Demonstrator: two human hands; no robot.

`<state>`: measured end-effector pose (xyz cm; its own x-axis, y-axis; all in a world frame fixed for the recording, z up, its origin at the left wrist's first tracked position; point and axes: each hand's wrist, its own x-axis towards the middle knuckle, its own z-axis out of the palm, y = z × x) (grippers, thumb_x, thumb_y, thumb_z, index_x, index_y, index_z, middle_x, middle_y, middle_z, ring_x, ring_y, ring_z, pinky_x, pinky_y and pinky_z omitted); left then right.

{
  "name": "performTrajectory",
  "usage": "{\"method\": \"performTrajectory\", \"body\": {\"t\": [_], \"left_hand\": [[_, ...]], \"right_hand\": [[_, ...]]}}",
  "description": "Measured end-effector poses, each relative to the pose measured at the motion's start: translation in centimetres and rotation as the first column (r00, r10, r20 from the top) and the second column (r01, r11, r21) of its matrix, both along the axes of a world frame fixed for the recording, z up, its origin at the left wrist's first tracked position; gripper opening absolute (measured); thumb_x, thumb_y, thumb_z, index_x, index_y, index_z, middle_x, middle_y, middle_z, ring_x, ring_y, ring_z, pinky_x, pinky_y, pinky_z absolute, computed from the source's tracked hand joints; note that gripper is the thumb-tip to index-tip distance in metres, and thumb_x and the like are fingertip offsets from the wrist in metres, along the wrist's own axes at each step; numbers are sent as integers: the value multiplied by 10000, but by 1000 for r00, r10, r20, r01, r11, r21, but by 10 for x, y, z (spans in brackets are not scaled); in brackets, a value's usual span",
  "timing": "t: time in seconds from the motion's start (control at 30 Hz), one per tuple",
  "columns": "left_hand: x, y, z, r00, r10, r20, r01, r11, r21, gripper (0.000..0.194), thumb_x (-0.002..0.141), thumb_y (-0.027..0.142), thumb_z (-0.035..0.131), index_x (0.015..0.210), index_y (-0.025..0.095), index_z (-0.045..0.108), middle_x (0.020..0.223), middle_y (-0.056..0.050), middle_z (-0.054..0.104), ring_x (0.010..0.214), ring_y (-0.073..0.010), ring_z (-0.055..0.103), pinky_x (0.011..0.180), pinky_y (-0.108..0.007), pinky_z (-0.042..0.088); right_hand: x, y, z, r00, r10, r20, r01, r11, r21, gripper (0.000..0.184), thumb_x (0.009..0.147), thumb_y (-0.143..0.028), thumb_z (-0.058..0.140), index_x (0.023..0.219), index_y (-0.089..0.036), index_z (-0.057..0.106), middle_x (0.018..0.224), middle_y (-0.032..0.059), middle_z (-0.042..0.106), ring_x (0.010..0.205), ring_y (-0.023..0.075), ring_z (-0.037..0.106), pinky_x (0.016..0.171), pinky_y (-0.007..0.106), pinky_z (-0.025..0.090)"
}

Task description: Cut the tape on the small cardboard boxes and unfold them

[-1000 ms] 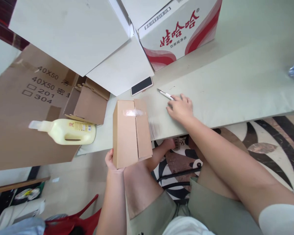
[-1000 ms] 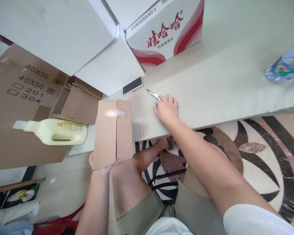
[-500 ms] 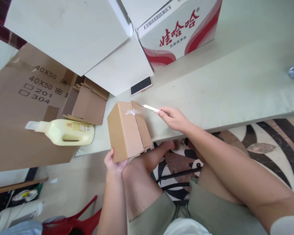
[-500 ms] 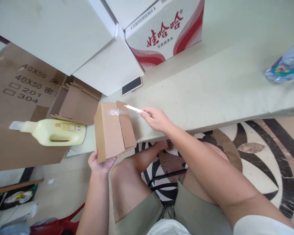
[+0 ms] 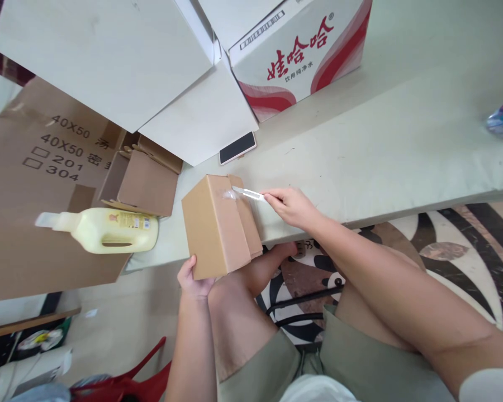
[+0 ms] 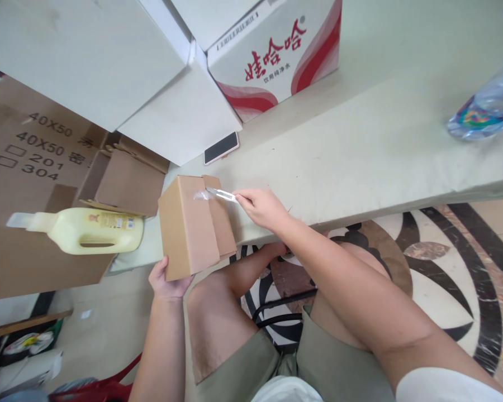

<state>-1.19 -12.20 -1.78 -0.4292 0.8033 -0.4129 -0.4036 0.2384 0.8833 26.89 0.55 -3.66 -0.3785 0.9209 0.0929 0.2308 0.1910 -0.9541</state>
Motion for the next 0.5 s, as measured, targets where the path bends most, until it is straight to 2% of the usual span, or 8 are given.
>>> {"method": "performTrajectory", "body": {"t": [0.07, 0.23, 0.5], "left_hand": [[5, 2, 1, 1000, 19, -3, -18, 1000, 15, 435, 668, 318, 721, 1089, 209, 699, 955, -62, 757, 845, -255, 709, 712, -366, 601], [22, 12, 8, 999, 45, 8, -45, 998, 41, 461, 693, 297, 708, 1147, 221, 684, 978, -67, 758, 829, -243, 707, 668, -342, 591], [35, 17, 17, 997, 60, 45, -62, 998, 24, 474, 664, 305, 739, 1124, 205, 680, 958, -82, 750, 802, -251, 701, 620, -358, 588]], "right_hand": [[-2, -2, 2, 999, 9, 44, -10, 999, 39, 391, 953, -388, 361, 858, -203, 692, 585, -20, 441, 570, 135, 403, 585, 270, 278], [-5, -5, 5, 995, -35, 92, 25, 993, 116, 378, 960, -376, 348, 935, -216, 689, 570, -28, 415, 537, 130, 355, 581, 273, 264], [10, -14, 16, 993, -73, 92, 61, 990, 128, 364, 963, -350, 344, 913, -206, 675, 539, -41, 356, 501, 119, 336, 554, 261, 252]]}}
